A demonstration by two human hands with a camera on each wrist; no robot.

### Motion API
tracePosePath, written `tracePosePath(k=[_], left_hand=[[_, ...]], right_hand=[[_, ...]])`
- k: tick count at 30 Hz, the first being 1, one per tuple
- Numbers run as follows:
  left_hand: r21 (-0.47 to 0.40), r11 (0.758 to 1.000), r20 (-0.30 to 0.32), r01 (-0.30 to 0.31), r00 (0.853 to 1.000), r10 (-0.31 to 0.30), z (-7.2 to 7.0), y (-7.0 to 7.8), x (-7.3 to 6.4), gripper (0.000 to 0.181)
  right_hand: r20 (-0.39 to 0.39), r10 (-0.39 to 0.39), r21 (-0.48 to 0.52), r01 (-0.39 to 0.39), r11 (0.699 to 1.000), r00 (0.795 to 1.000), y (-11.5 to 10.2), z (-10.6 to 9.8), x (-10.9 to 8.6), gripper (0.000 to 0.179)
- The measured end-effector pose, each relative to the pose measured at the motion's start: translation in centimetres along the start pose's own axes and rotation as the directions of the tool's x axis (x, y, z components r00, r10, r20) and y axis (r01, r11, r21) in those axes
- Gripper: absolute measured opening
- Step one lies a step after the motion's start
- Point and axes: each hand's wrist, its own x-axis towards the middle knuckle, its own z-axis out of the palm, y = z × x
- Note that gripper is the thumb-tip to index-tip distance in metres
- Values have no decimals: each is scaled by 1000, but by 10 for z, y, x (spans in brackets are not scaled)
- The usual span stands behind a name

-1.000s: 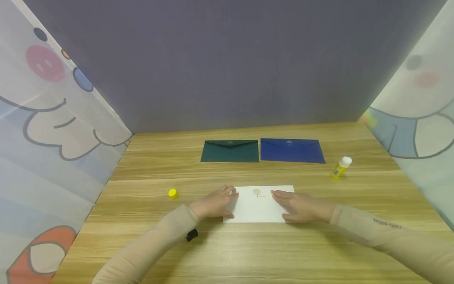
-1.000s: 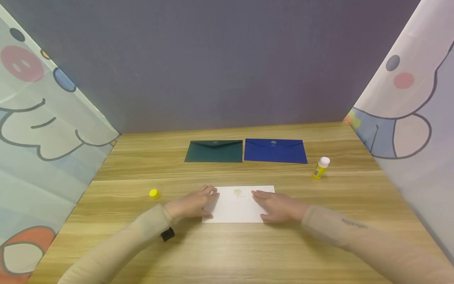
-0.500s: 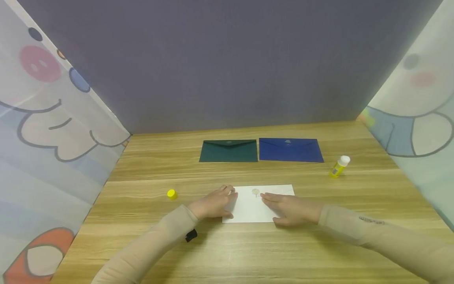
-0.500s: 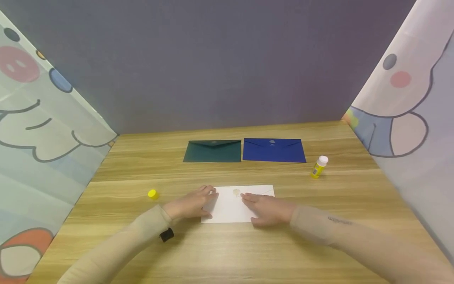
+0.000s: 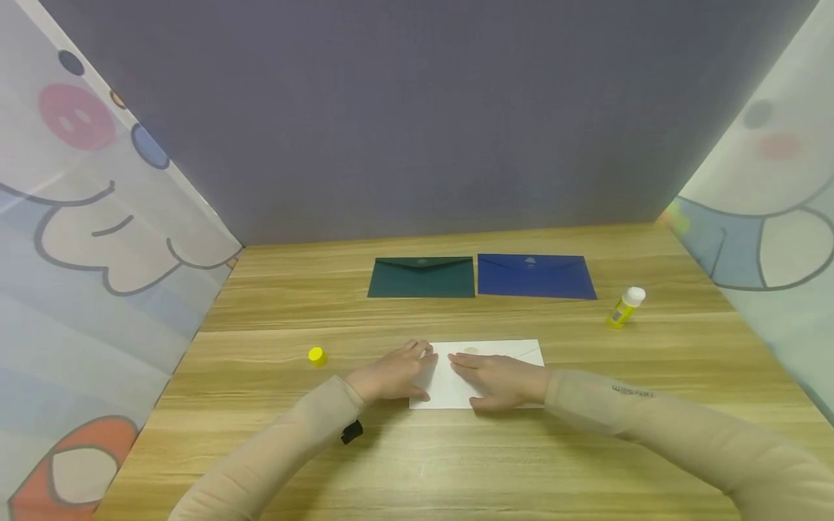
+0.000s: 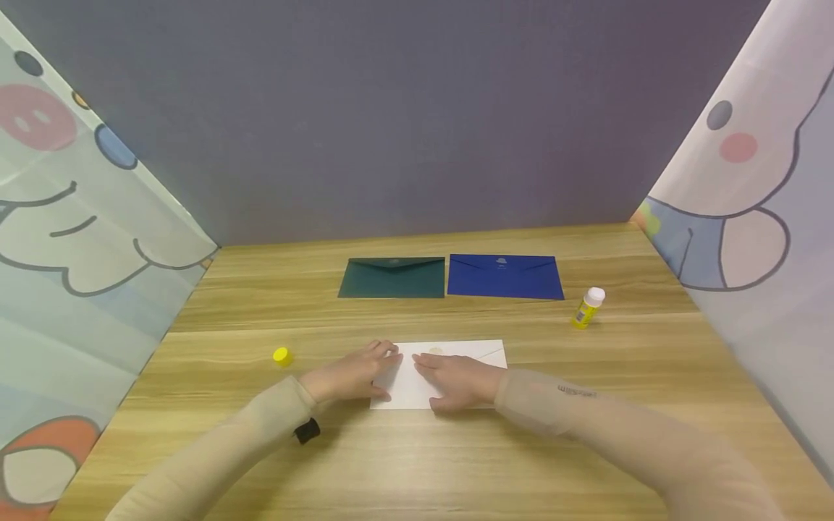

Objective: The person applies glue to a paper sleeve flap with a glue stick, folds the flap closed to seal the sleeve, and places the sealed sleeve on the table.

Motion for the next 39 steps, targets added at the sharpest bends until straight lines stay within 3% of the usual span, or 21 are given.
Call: tracePosePath(k=[12, 21, 31, 39], left_hand=[[15, 1000, 2, -11, 1000, 11, -1, 1, 0, 66], [13, 1000, 17, 6, 1000, -7, -1, 1, 1, 66], [10, 1000, 24, 3, 1000, -3, 0, -1, -1, 69], [-12, 1000, 38, 16, 999, -16, -2, 1, -2, 69]], right_hand=[[-3, 22, 15, -22, 1000, 1000, 5, 3, 0, 58], [-16, 52, 56, -52, 997, 998, 15, -2, -18, 53], [-61, 3, 12, -3, 1000, 998, 32, 2, -37, 50], [-65, 40, 5, -40, 999, 997, 41, 7, -56, 50]])
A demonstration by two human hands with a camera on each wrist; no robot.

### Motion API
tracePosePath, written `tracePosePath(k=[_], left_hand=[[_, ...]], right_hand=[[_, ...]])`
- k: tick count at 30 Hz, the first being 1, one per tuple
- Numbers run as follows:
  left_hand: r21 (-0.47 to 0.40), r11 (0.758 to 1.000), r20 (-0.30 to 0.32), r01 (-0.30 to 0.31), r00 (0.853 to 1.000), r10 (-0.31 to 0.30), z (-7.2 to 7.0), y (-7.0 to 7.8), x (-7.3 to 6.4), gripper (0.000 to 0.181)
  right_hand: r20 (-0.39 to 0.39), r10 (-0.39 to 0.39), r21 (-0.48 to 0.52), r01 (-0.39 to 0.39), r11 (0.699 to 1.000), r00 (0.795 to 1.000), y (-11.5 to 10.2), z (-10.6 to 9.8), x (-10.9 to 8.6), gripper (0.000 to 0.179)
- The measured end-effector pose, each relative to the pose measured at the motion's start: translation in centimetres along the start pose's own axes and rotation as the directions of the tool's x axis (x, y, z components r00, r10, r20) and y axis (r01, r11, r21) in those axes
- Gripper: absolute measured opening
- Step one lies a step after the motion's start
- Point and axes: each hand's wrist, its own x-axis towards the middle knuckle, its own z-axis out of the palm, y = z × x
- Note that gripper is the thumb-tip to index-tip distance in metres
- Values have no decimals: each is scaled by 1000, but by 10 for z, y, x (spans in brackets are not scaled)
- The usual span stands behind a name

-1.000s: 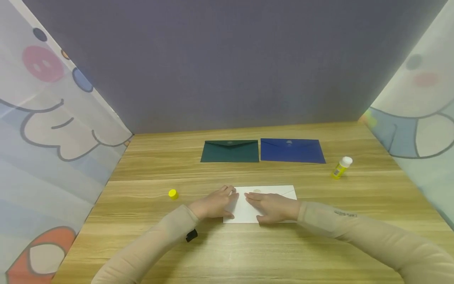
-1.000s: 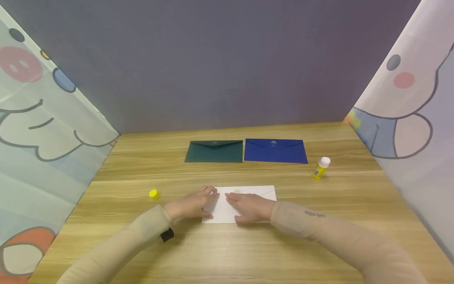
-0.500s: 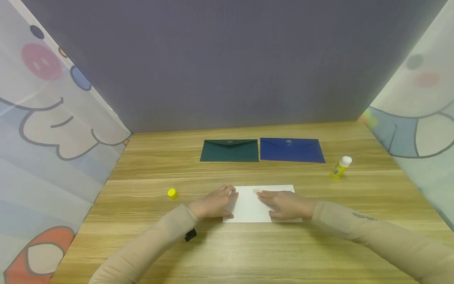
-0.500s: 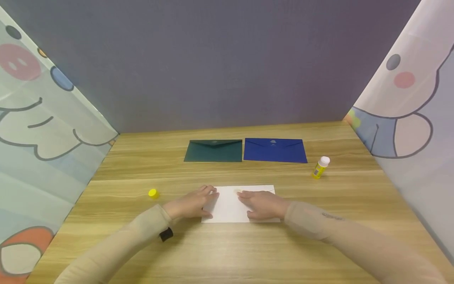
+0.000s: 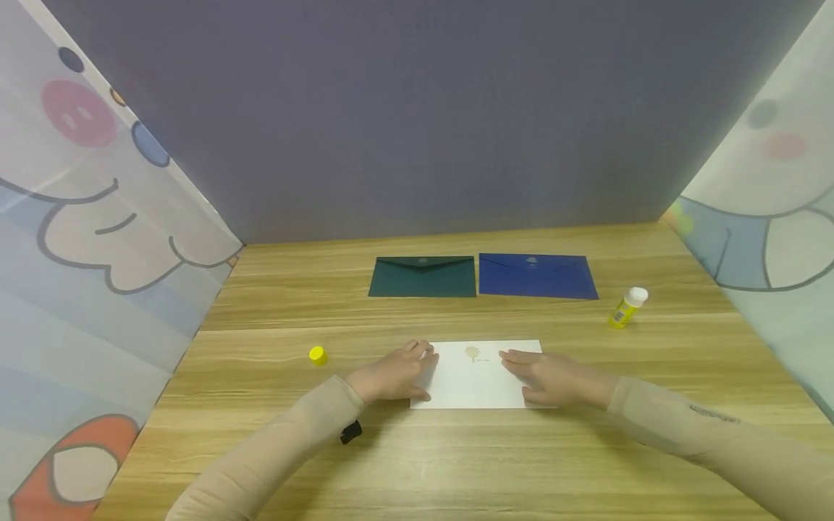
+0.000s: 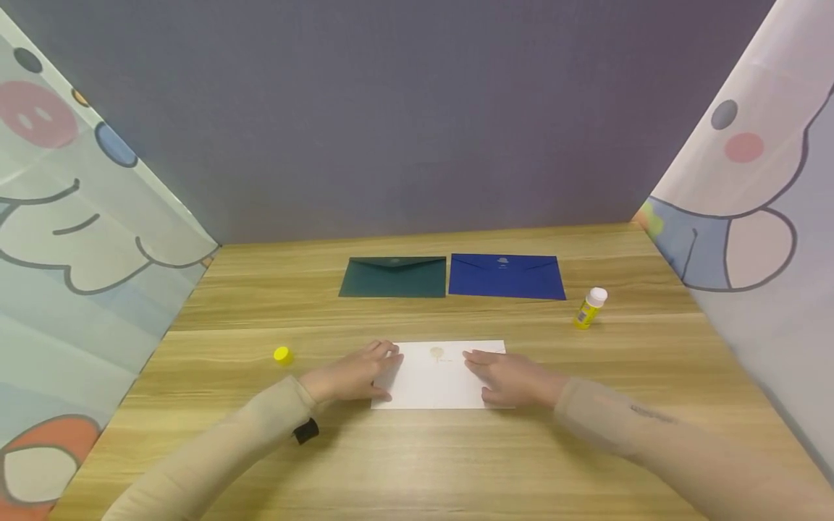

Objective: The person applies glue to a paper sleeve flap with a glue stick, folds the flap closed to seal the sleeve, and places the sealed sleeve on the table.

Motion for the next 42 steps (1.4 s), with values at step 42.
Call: tracePosePath(k=[42], left_hand=[[-738, 620, -100, 267, 865, -492, 19, 16, -20, 69]], right_hand=[[-212, 537, 625, -309, 717, 817, -11, -10, -34, 41]])
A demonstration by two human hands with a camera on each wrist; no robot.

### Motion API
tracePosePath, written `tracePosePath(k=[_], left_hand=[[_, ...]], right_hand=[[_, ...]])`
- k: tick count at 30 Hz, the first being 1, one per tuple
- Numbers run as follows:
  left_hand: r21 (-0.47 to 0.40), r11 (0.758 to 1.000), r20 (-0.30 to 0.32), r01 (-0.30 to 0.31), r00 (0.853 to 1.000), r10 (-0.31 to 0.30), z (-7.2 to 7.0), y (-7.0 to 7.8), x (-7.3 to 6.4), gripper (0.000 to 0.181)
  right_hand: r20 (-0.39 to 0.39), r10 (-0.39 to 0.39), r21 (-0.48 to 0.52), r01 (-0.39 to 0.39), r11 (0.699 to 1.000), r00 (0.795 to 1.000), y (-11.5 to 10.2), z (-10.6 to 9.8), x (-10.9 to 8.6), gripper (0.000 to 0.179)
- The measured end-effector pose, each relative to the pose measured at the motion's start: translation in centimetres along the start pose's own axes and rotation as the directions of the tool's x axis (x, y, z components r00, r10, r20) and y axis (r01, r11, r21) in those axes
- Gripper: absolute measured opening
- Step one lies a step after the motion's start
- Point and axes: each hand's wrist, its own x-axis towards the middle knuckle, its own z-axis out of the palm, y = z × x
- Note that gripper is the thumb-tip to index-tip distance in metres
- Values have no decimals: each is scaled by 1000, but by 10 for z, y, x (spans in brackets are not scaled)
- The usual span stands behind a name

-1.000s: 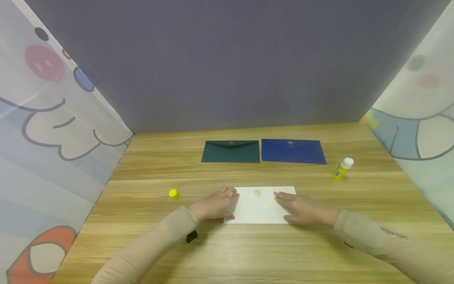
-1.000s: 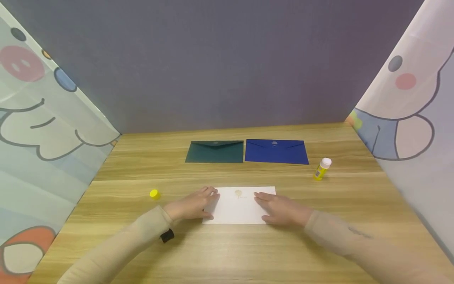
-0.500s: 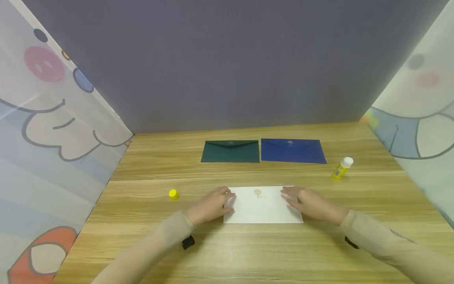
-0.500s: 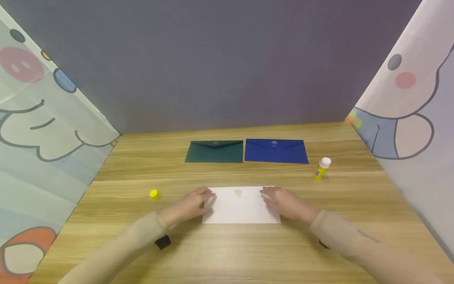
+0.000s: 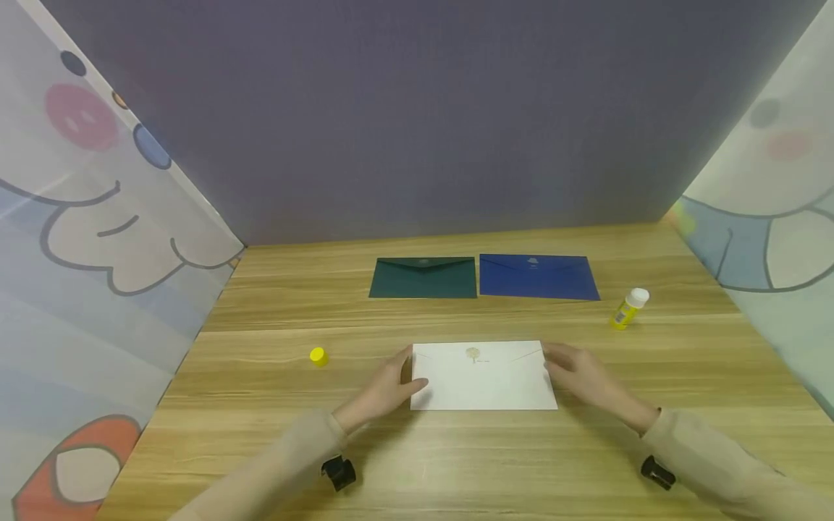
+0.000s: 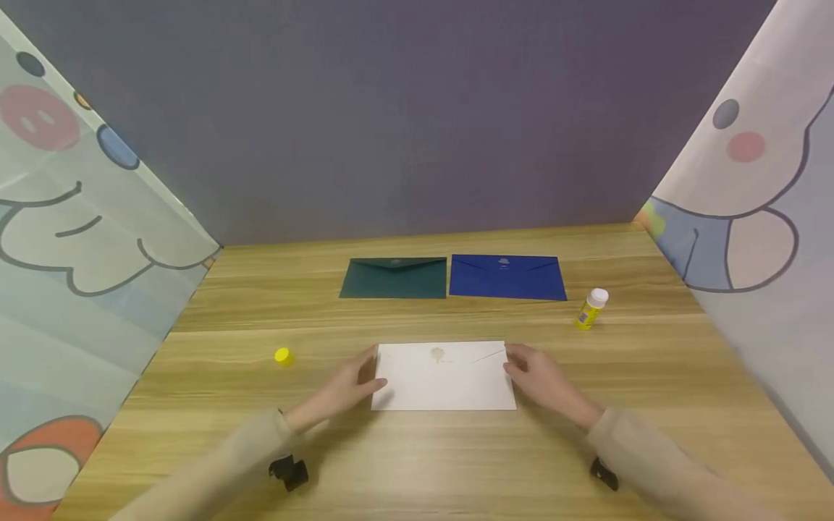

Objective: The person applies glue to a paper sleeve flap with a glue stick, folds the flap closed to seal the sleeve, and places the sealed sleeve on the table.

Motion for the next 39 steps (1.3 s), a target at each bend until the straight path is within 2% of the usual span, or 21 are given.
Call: tracePosePath(k=[4, 6, 8, 9, 11, 12, 15, 16, 18, 19, 21, 24, 26, 30, 35, 39], left_hand=[[-137, 989, 20, 54, 998, -52, 4, 3, -4, 71], [-226, 970, 28, 88, 996, -84, 5, 4, -5, 71], [-326, 938, 24, 119, 993, -117, 6, 5, -5, 71], [-389, 911, 21, 135, 990, -137, 7, 5, -5, 71], [-521, 838, 15, 163, 983, -183, 8, 6, -4, 69], [-582, 794, 11, 172, 979, -204, 8, 6, -3, 68], [-741, 647, 16, 182, 967, -254, 6, 5, -1, 62], [-770, 612, 20, 182, 965, -262, 6, 5, 0, 60], [-798, 574, 25, 185, 961, -275, 5, 5, 2, 57], [-808, 559, 29, 187, 960, -279, 4, 5, 4, 56], [-808, 554, 34, 201, 955, -296, 4, 6, 6, 54], [-791, 575, 33, 212, 952, -305, 5, 6, 9, 49], [-769, 602, 34, 215, 954, -298, 6, 6, 9, 47], [-720, 658, 39, 218, 960, -276, 6, 5, 9, 46], [-662, 717, 30, 218, 964, -266, -2, 6, 12, 54], [-621, 750, -11, 226, 955, -296, -16, 15, 20, 62]], right_hand=[[14, 61, 81, -62, 995, 998, -4, 3, -5, 41], [21, 102, 117, -103, 988, 995, -6, 5, -6, 41], [29, 144, 154, -147, 977, 989, -7, 6, -5, 42], [29, 169, 175, -172, 970, 985, -7, 7, -4, 43], [61, 210, 297, -218, 930, 976, -6, 6, -3, 45], [79, 228, 365, -241, 899, 970, -4, 6, -2, 46], [132, 270, 553, -297, 779, 954, 0, 5, -1, 50], [145, 278, 600, -308, 738, 949, 1, 5, -1, 51], [130, 314, 591, -328, 737, 940, 3, 7, 0, 52], [115, 335, 567, -339, 751, 935, 4, 8, 1, 52], [80, 376, 507, -363, 782, 923, 3, 11, 2, 50], [36, 417, 405, -395, 825, 908, 3, 13, 5, 47], [26, 422, 361, -402, 841, 906, 2, 14, 7, 46], [29, 413, 330, -399, 856, 910, 2, 12, 10, 46], [69, 388, 365, -385, 848, 919, 0, 6, 15, 50], [93, 354, 378, -362, 852, 931, -5, -3, 25, 55]])
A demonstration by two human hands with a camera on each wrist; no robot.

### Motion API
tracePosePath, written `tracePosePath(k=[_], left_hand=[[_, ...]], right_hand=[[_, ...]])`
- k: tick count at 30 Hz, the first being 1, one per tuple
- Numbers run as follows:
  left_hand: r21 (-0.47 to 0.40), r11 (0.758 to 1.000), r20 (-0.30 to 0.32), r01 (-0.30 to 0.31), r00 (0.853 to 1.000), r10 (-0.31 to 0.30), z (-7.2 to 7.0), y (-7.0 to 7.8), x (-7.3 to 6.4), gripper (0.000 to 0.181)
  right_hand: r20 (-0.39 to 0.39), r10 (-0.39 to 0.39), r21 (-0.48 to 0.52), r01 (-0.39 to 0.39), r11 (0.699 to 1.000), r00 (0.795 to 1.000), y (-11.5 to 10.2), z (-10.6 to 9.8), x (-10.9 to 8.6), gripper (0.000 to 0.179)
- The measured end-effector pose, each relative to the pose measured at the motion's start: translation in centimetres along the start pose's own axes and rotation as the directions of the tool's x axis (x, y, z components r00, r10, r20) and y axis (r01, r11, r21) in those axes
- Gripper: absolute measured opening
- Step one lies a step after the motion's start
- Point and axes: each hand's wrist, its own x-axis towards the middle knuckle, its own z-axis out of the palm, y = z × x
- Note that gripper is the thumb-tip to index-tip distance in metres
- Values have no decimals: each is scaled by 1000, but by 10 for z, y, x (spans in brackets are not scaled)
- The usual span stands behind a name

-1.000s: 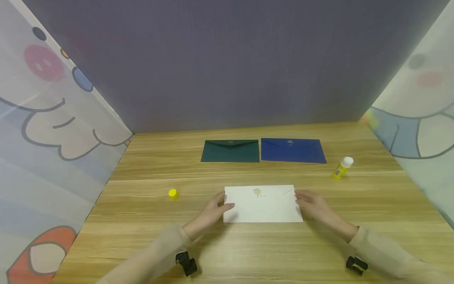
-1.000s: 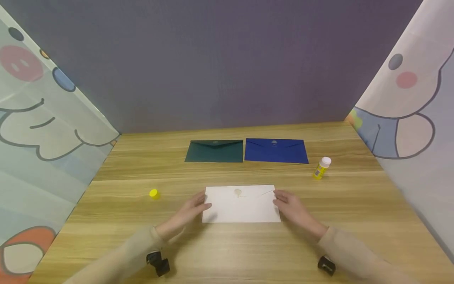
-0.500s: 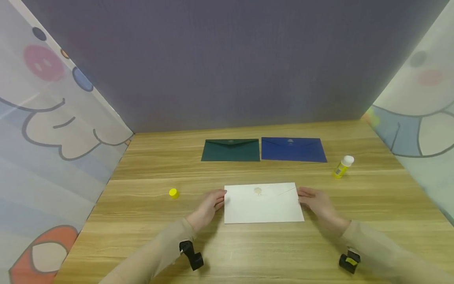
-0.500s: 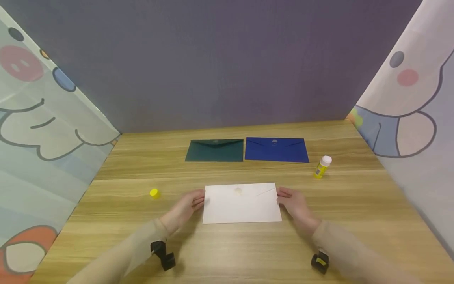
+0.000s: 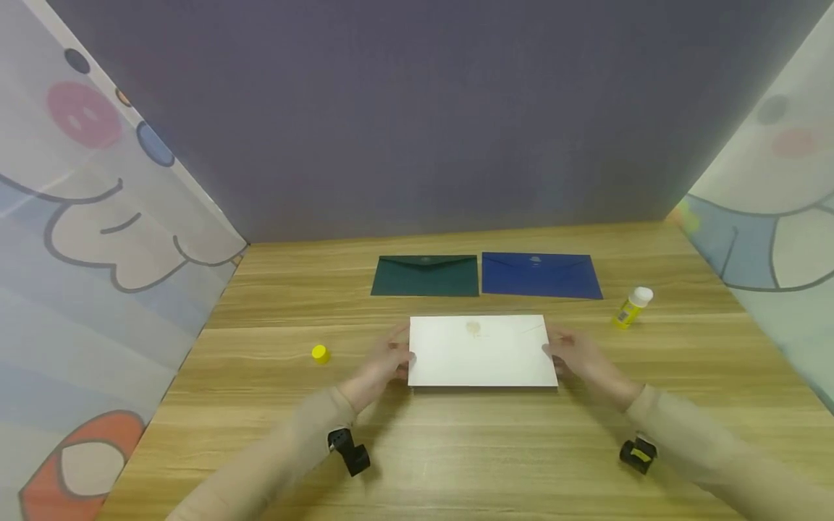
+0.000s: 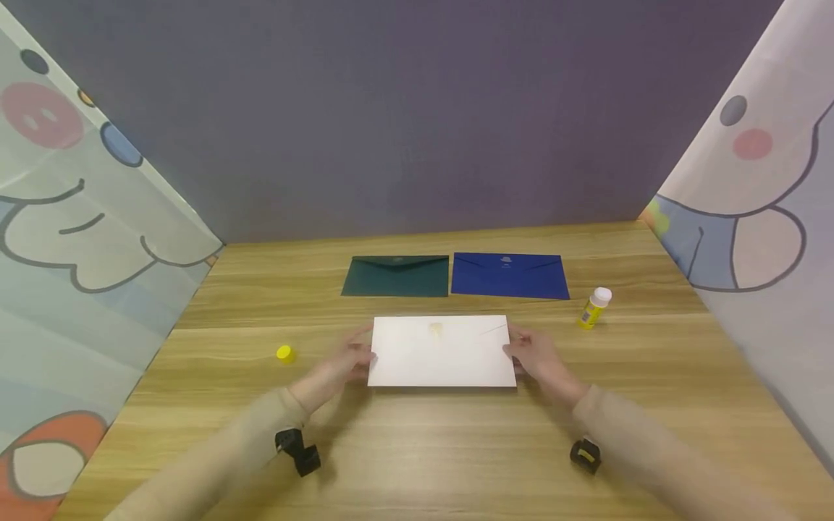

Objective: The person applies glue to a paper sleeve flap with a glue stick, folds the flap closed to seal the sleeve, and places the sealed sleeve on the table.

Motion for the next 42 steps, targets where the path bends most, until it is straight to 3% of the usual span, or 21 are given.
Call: tracePosePath(k=[5, 12, 16, 19, 24, 28, 30, 31, 33, 34, 35, 37, 38, 41, 42], left_hand=[[55, 998, -78, -10, 997, 14, -9, 31, 18, 63], [147, 984, -134, -96, 984, 116, -28, 68, 47, 63], [131, 982, -117, -137, 981, 153, -40, 80, 61, 64], [141, 982, -117, -125, 983, 142, -47, 86, 71, 62], [165, 980, -183, -111, 973, 141, -52, 92, 84, 58], [180, 976, -245, -120, 956, 163, -52, 90, 94, 57], [173, 970, -290, -171, 932, 216, -61, 72, 126, 57], [174, 967, -291, -184, 929, 229, -62, 70, 130, 55], [188, 963, -301, -191, 922, 242, -74, 50, 167, 52], [199, 956, -317, -215, 909, 270, -80, 38, 189, 49], [236, 950, -342, -206, 897, 280, -86, 28, 209, 50], [312, 937, -363, -154, 893, 267, -90, 22, 222, 52], [350, 927, -385, -137, 881, 275, -96, 12, 242, 56], [405, 911, -409, -80, 875, 259, -96, 9, 245, 63], [414, 908, -397, -66, 884, 246, -96, 8, 244, 63]], right_hand=[[0, -19, -21, 19, 1000, 1000, -23, -4, 18, 59], [-19, -47, -16, 46, 999, 999, -61, -5, 55, 62], [-19, -52, 21, 52, 998, 998, -77, -1, 74, 59], [-33, -63, 50, 65, 997, 997, -86, 3, 88, 57], [-43, -83, 55, 85, 995, 996, -93, 10, 110, 55], [-43, -110, 78, 113, 991, 993, -96, 15, 127, 53], [-55, -109, 72, 113, 991, 993, -96, 18, 134, 54], [-60, -107, 67, 111, 992, 992, -96, 20, 137, 55], [-75, -96, 51, 100, 994, 993, -96, 24, 143, 56], [-84, -89, 32, 92, 995, 993, -96, 26, 147, 58], [-95, -79, 21, 81, 996, 992, -96, 28, 150, 58], [-107, -71, 1, 72, 997, 992, -95, 32, 156, 58], [-117, -70, -16, 69, 997, 991, -95, 35, 160, 57], [-142, -81, -67, 72, 995, 987, -94, 40, 168, 50], [-153, -81, -90, 68, 994, 985, -94, 42, 171, 42]])
